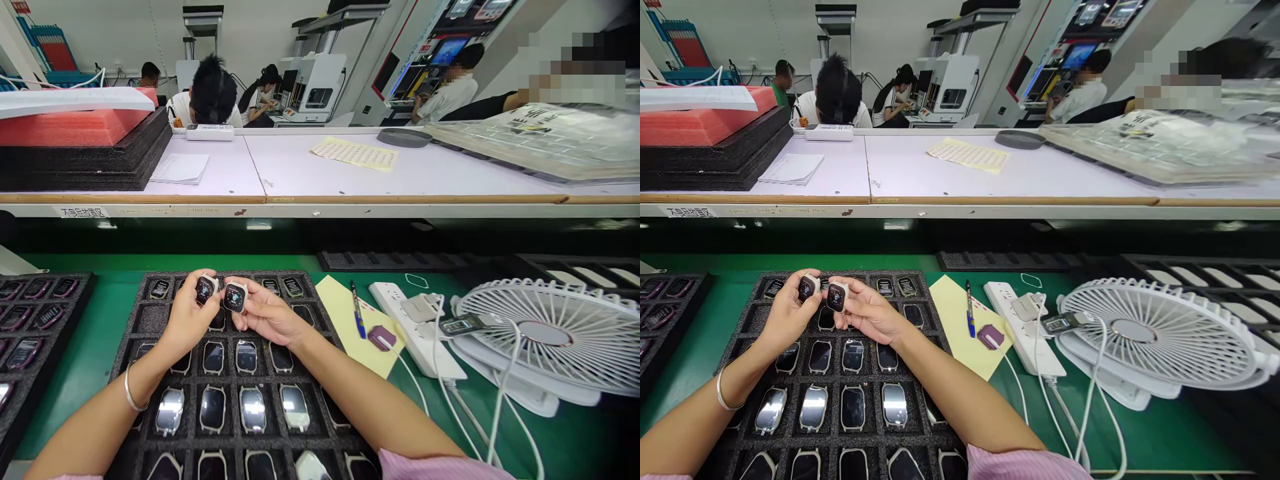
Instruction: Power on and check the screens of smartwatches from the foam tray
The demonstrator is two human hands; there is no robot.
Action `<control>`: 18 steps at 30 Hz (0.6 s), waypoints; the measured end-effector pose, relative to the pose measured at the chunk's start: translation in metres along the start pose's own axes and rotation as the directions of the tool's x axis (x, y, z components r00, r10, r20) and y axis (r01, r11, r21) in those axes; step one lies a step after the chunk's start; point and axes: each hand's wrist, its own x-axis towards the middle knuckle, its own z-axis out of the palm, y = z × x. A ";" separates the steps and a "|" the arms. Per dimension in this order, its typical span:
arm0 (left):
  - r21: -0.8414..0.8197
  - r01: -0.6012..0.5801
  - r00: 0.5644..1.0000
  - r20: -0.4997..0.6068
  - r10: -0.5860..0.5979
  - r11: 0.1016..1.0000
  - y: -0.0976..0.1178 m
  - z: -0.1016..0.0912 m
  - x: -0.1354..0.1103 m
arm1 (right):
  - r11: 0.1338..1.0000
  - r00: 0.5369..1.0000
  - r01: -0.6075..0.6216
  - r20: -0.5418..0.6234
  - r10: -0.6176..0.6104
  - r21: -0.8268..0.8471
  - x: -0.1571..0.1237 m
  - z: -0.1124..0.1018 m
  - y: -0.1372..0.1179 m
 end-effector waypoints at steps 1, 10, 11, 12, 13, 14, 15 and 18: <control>0.003 -0.003 1.000 -0.004 0.003 1.000 0.000 0.000 0.000 | 1.000 1.000 0.004 -0.002 -0.004 -0.004 0.000 0.000 0.000; 0.027 0.020 1.000 0.004 -0.021 0.999 -0.002 0.000 0.000 | 1.000 1.000 0.015 0.004 -0.015 -0.012 0.000 -0.001 -0.002; 0.031 0.022 1.000 0.003 -0.022 0.999 -0.002 0.000 0.000 | 1.000 1.000 0.014 0.008 -0.014 -0.014 -0.001 -0.001 -0.002; 0.032 0.024 1.000 0.003 -0.025 0.999 -0.001 0.000 -0.001 | 1.000 1.000 0.014 0.011 -0.014 -0.018 -0.001 0.000 -0.003; 0.030 0.028 1.000 0.003 -0.028 0.999 -0.001 0.000 -0.001 | 1.000 1.000 0.013 0.013 -0.013 -0.022 -0.001 0.000 -0.003; 0.024 0.031 1.000 0.004 -0.031 0.999 -0.001 0.000 -0.001 | 1.000 1.000 0.013 0.015 -0.012 -0.026 -0.001 0.000 -0.003; 0.018 0.032 0.999 0.003 -0.032 0.999 0.000 0.000 -0.001 | 1.000 1.000 0.012 0.017 -0.011 -0.029 -0.001 0.000 -0.003; 0.000 0.027 1.000 -0.003 -0.027 1.000 0.001 0.001 -0.001 | 0.999 1.000 0.007 0.011 -0.007 -0.037 -0.002 0.001 -0.002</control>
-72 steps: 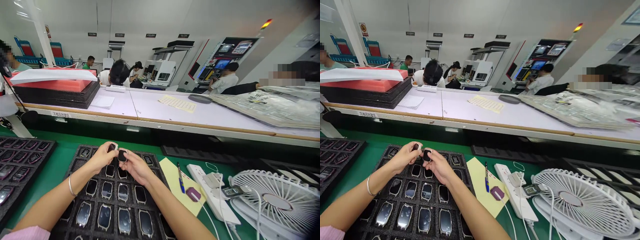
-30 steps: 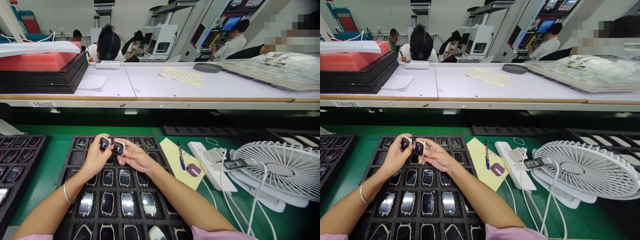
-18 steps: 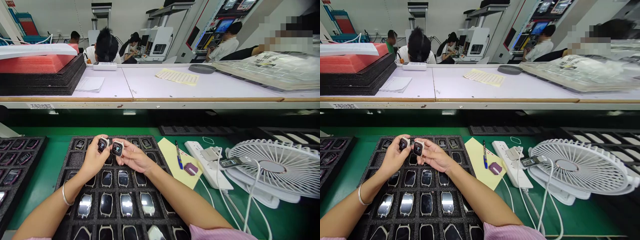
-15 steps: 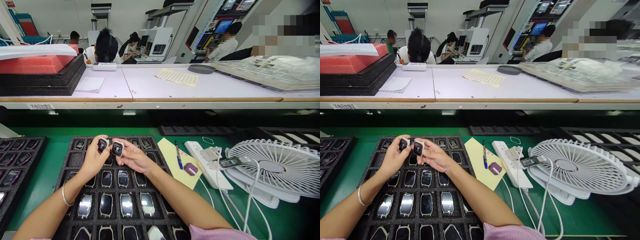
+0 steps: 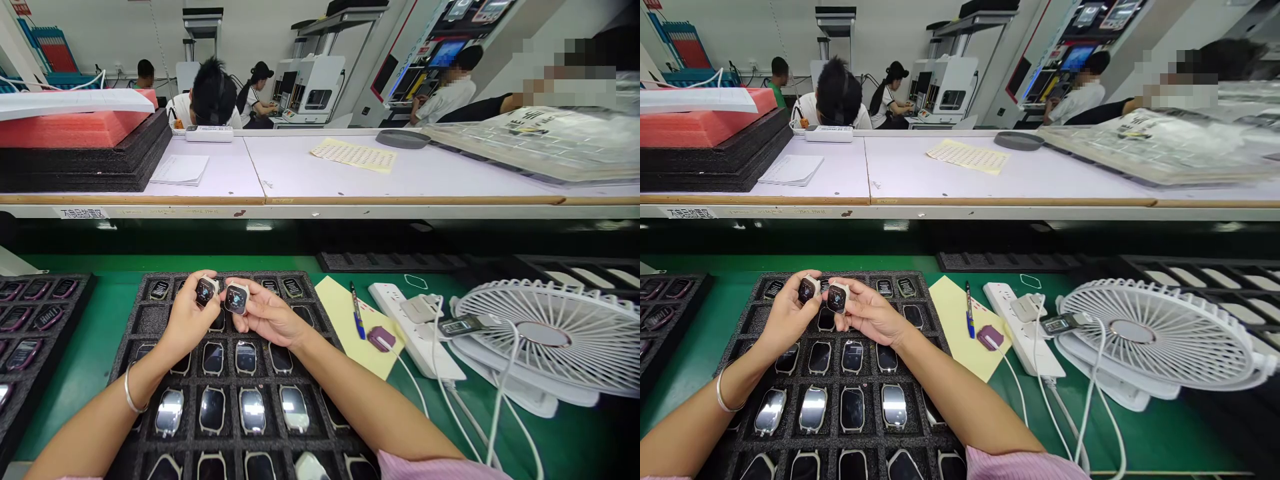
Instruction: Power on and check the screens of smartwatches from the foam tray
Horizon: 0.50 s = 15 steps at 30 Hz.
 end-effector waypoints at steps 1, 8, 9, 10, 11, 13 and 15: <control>0.000 -0.004 1.000 -0.005 0.004 1.000 0.000 0.000 0.000 | 1.000 1.000 -0.003 -0.007 0.002 -0.003 0.000 0.000 0.000; 0.017 0.016 1.000 -0.007 -0.016 1.000 0.002 -0.001 0.000 | 1.000 0.999 0.000 -0.035 0.000 -0.010 -0.001 0.001 0.000; 0.002 0.021 1.000 -0.004 -0.021 1.000 0.002 -0.001 0.000 | 1.000 0.999 0.003 -0.035 -0.003 -0.006 -0.001 0.001 0.000; -0.016 0.026 1.000 0.002 -0.026 1.000 0.002 -0.001 0.000 | 1.000 0.999 0.007 -0.033 -0.007 0.000 -0.001 0.002 0.000; -0.032 0.029 1.000 0.007 -0.029 0.999 0.002 -0.001 0.000 | 1.000 1.000 0.010 -0.029 -0.010 0.006 -0.001 0.002 0.000; -0.036 0.030 1.000 0.007 -0.030 0.999 0.002 -0.001 0.000 | 1.000 1.000 0.016 -0.018 -0.016 0.016 -0.001 0.002 0.000; -0.001 0.029 0.999 -0.015 -0.029 1.000 0.001 -0.001 0.000 | 1.000 1.000 0.014 -0.015 -0.014 0.011 -0.001 0.002 0.000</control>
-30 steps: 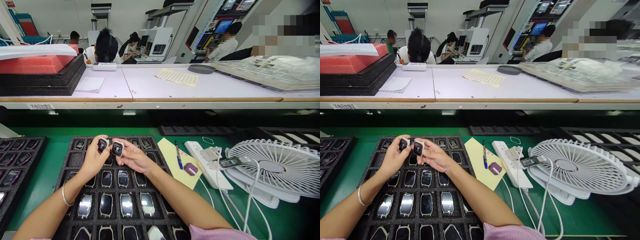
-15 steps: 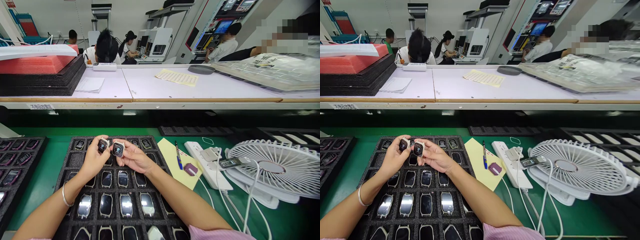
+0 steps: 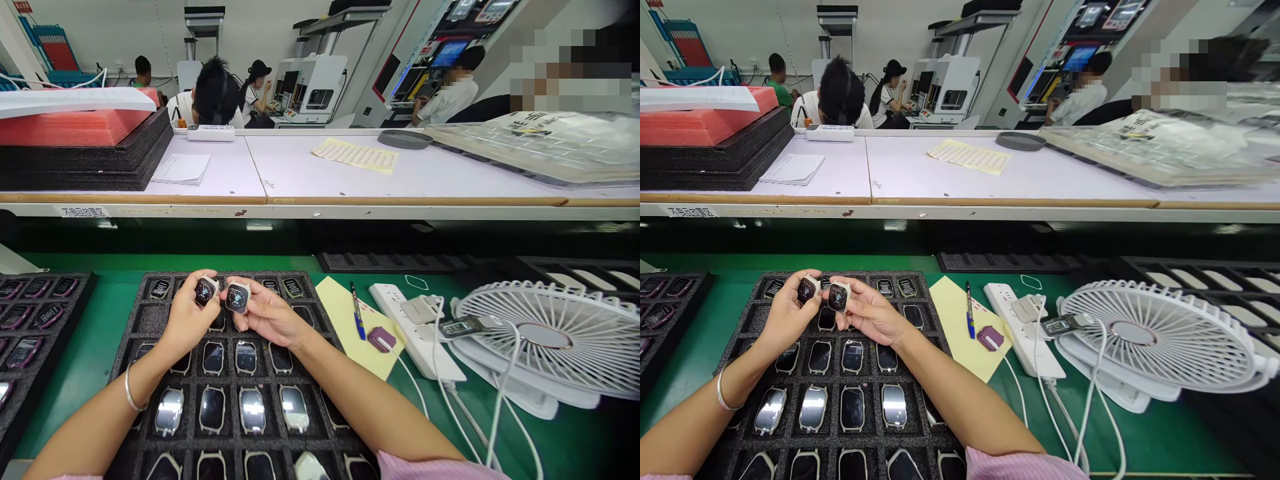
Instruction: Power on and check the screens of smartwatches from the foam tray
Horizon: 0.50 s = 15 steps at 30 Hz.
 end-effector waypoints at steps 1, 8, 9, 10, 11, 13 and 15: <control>0.019 0.001 1.000 -0.011 -0.001 1.000 0.000 0.000 0.000 | 1.000 1.000 -0.003 0.000 0.003 -0.007 0.000 0.000 0.000; -0.032 0.014 1.000 0.003 -0.014 0.999 0.002 0.000 0.000 | 0.998 1.000 -0.020 -0.013 0.020 -0.055 -0.001 0.000 0.001; -0.039 0.018 1.000 0.006 -0.018 0.999 0.003 0.000 0.000 | 0.998 1.000 -0.021 -0.010 0.021 -0.054 -0.001 0.000 0.001; -0.042 0.021 1.000 0.009 -0.020 0.999 0.003 0.000 0.000 | 0.998 1.000 -0.021 -0.008 0.021 -0.052 -0.001 0.000 0.000; -0.040 0.020 1.000 0.012 -0.020 0.999 0.003 0.000 0.000 | 0.999 1.000 -0.019 -0.007 0.019 -0.048 -0.001 0.000 0.000; -0.030 0.011 1.000 0.017 -0.011 0.999 0.002 0.000 0.000 | 0.999 1.000 -0.009 -0.006 0.009 -0.039 0.000 0.000 0.000; -0.026 -0.002 1.000 0.021 0.003 1.000 0.001 0.001 0.000 | 0.999 1.000 -0.005 -0.007 0.005 -0.033 0.000 0.000 0.000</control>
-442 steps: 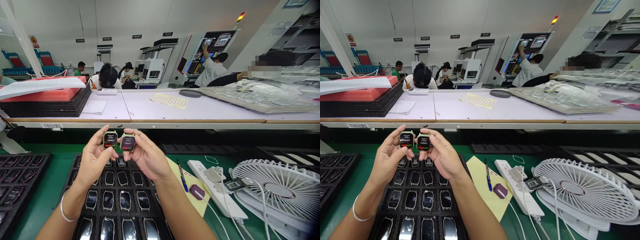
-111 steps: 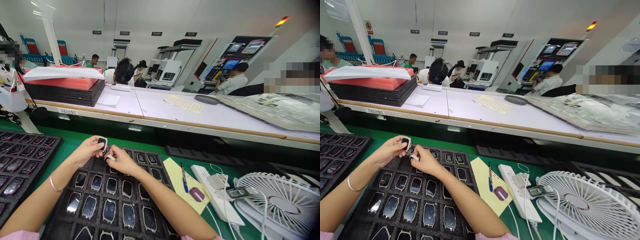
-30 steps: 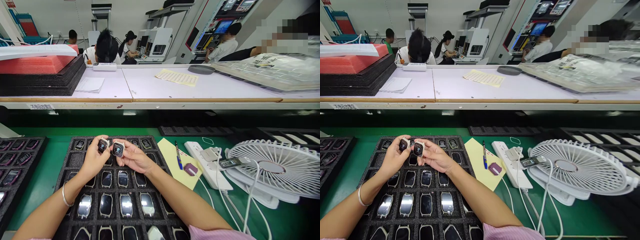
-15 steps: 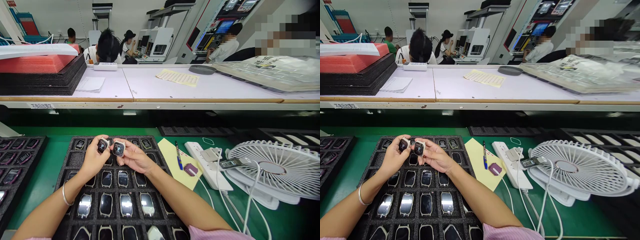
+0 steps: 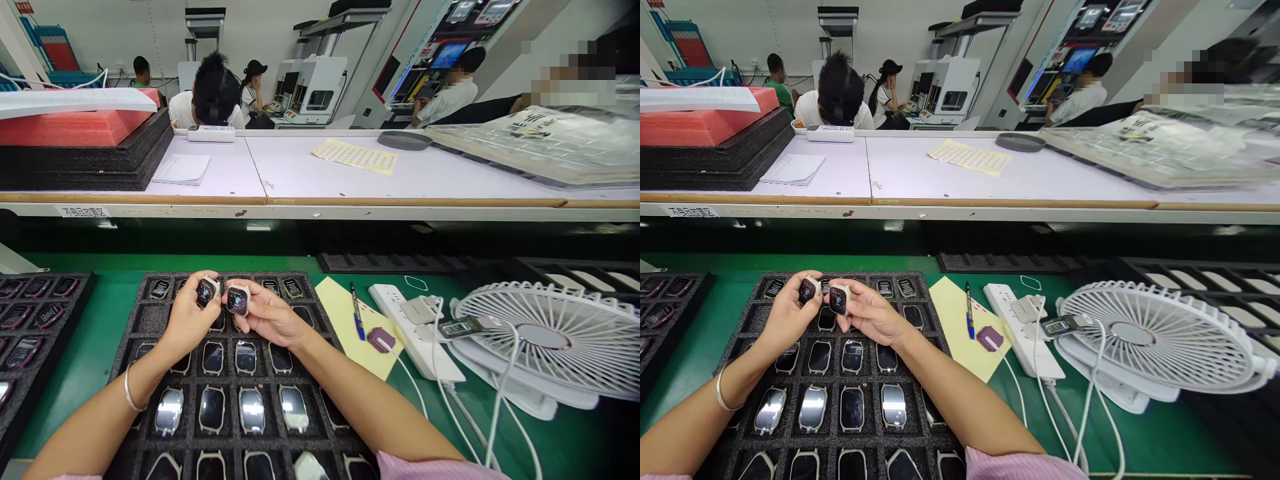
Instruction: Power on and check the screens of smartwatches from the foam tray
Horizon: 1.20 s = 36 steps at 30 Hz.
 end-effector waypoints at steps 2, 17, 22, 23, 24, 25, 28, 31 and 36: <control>-0.007 -0.007 1.000 0.000 0.007 1.000 -0.001 0.000 0.000 | 1.000 1.000 -0.005 -0.008 0.005 -0.003 0.000 0.000 0.000; -0.028 0.011 0.999 0.035 -0.010 1.000 0.000 0.001 0.000 | 1.000 1.000 0.013 -0.028 -0.013 -0.018 0.000 0.001 0.000; -0.031 -0.001 0.999 0.035 0.003 1.000 -0.001 0.000 0.000 | 1.000 0.999 0.019 -0.029 -0.020 -0.022 -0.001 0.000 0.000; -0.030 -0.004 0.999 0.038 0.005 1.000 -0.001 0.000 0.001 | 0.999 0.999 0.023 -0.027 -0.024 -0.024 -0.001 0.000 0.000; -0.032 -0.005 0.999 0.043 0.006 0.999 -0.002 0.000 0.001 | 0.999 0.999 0.028 -0.027 -0.029 -0.025 -0.001 0.000 0.000; -0.035 -0.003 0.999 0.047 0.004 0.999 -0.002 -0.001 0.001 | 0.999 0.999 0.031 -0.029 -0.032 -0.024 -0.001 0.001 0.000; -0.050 0.013 0.999 0.031 -0.011 0.999 -0.004 -0.001 0.001 | 1.000 0.999 0.024 -0.047 -0.024 -0.003 0.000 0.001 0.000; -0.108 0.062 0.998 0.014 -0.061 0.992 -0.004 -0.001 0.002 | 0.999 0.995 0.010 -0.098 -0.005 0.045 0.003 -0.001 -0.001; -0.339 0.305 0.952 0.104 -0.287 0.890 0.000 -0.002 0.005 | 0.995 0.980 0.015 -0.199 0.005 0.100 0.009 -0.008 -0.002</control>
